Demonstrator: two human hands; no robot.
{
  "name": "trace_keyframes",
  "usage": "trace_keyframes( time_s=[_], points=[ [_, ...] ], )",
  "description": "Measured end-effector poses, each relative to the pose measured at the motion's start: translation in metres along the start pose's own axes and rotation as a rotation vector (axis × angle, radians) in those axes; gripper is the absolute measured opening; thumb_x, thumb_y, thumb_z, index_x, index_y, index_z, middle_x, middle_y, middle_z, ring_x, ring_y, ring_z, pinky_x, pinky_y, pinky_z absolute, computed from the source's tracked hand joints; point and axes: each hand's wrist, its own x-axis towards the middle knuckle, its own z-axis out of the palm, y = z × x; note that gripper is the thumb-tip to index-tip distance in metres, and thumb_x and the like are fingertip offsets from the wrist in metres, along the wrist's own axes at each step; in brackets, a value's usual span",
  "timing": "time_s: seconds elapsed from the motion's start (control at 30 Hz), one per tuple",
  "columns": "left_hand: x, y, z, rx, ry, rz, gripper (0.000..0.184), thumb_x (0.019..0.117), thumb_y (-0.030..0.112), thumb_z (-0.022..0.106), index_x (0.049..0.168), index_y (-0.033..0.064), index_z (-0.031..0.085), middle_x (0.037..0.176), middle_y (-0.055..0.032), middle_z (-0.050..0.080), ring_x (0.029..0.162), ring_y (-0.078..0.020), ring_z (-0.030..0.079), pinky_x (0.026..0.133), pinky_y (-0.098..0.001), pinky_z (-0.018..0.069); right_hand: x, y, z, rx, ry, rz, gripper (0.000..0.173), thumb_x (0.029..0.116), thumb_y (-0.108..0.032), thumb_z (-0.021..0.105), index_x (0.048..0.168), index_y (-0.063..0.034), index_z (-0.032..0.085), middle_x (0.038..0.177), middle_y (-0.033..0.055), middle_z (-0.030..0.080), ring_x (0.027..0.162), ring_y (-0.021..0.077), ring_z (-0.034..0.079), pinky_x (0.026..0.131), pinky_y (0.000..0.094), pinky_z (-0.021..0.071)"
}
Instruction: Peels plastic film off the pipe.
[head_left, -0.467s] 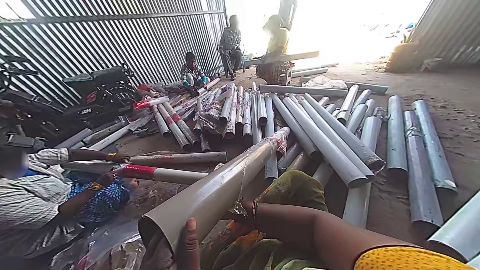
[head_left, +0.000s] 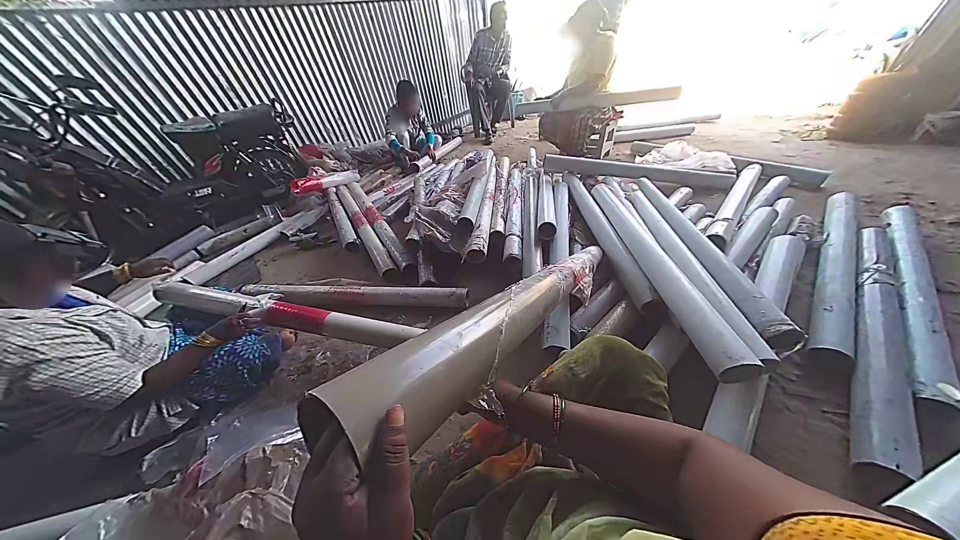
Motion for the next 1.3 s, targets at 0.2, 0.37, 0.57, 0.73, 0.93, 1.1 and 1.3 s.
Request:
trace_keyframes(
  time_s=[0.2, 0.37, 0.57, 0.73, 0.93, 1.1, 1.3],
  points=[
    [-0.003, -0.003, 0.001, 0.053, 0.042, 0.033, 0.038, 0.0956, 0.024, 0.061, 0.071, -0.0050, 0.066, 0.076, -0.0009, 0.065, 0.081, 0.0153, 0.059, 0.077, -0.0038, 0.0457, -0.005, -0.005, -0.001, 0.064, 0.104, 0.024, 0.019, 0.1070, 0.002, 0.040, 0.119, 0.0018, 0.054, 0.090, 0.0019, 0.048, 0.074, 0.0037, 0.047, 0.067, 0.0194, 0.0430],
    [-0.002, -0.005, 0.000, 0.085, 0.045, 0.013, 0.038, 0.0956, 0.023, 0.060, 0.071, -0.0060, 0.066, 0.075, -0.0021, 0.065, 0.080, 0.0142, 0.059, 0.076, -0.0044, 0.0459, -0.011, -0.002, -0.020, -0.319, 0.032, -0.002, 0.026, 0.1099, -0.013, 0.042, 0.104, 0.0036, 0.061, 0.082, 0.0021, 0.050, 0.070, 0.0057, 0.047, 0.068, 0.0241, 0.0422],
    [0.003, -0.011, 0.002, 0.106, 0.072, -0.096, 0.033, 0.0947, 0.020, 0.060, 0.074, -0.0059, 0.066, 0.076, -0.0004, 0.064, 0.078, 0.0141, 0.059, 0.074, -0.0053, 0.0462, -0.020, 0.024, -0.046, -0.411, 0.024, 0.071, 0.038, 0.1125, -0.029, 0.040, 0.108, 0.0025, 0.061, 0.086, 0.0072, 0.054, 0.075, 0.0123, 0.052, 0.073, 0.0312, 0.0442],
    [0.004, -0.011, 0.003, 0.098, 0.080, -0.103, 0.031, 0.0941, 0.018, 0.061, 0.076, -0.0063, 0.066, 0.080, 0.0006, 0.065, 0.080, 0.0144, 0.060, 0.075, -0.0054, 0.0478, -0.035, 0.024, -0.067, -0.517, -0.003, 0.083, 0.037, 0.1121, -0.030, 0.041, 0.105, -0.0001, 0.062, 0.084, 0.0052, 0.053, 0.074, 0.0123, 0.051, 0.071, 0.0324, 0.0430],
    [0.004, -0.008, 0.005, 0.098, 0.097, -0.113, 0.029, 0.0932, 0.016, 0.061, 0.078, -0.0079, 0.067, 0.081, 0.0001, 0.066, 0.081, 0.0148, 0.060, 0.076, -0.0055, 0.0487, -0.049, 0.019, -0.084, -0.663, -0.060, 0.076, 0.040, 0.1125, -0.030, 0.039, 0.104, 0.0020, 0.061, 0.087, 0.0114, 0.056, 0.079, 0.0198, 0.055, 0.075, 0.0395, 0.0448],
    [0.005, -0.010, 0.004, 0.126, 0.094, -0.131, 0.030, 0.0943, 0.017, 0.061, 0.079, -0.0078, 0.067, 0.079, 0.0007, 0.065, 0.079, 0.0141, 0.060, 0.075, -0.0063, 0.0485, -0.063, 0.019, -0.092, -0.689, -0.057, 0.119, 0.040, 0.1127, -0.030, 0.039, 0.106, 0.0021, 0.062, 0.088, 0.0128, 0.057, 0.080, 0.0213, 0.055, 0.076, 0.0410, 0.0447],
    [0.007, -0.015, 0.004, 0.171, 0.094, -0.150, 0.031, 0.0957, 0.017, 0.059, 0.081, -0.0084, 0.066, 0.079, 0.0001, 0.064, 0.077, 0.0135, 0.059, 0.073, -0.0071, 0.0481, -0.077, 0.019, -0.108, -0.787, -0.077, 0.132, 0.042, 0.1128, -0.032, 0.039, 0.105, 0.0024, 0.061, 0.086, 0.0144, 0.058, 0.080, 0.0253, 0.057, 0.076, 0.0449, 0.0457]
  ],
)
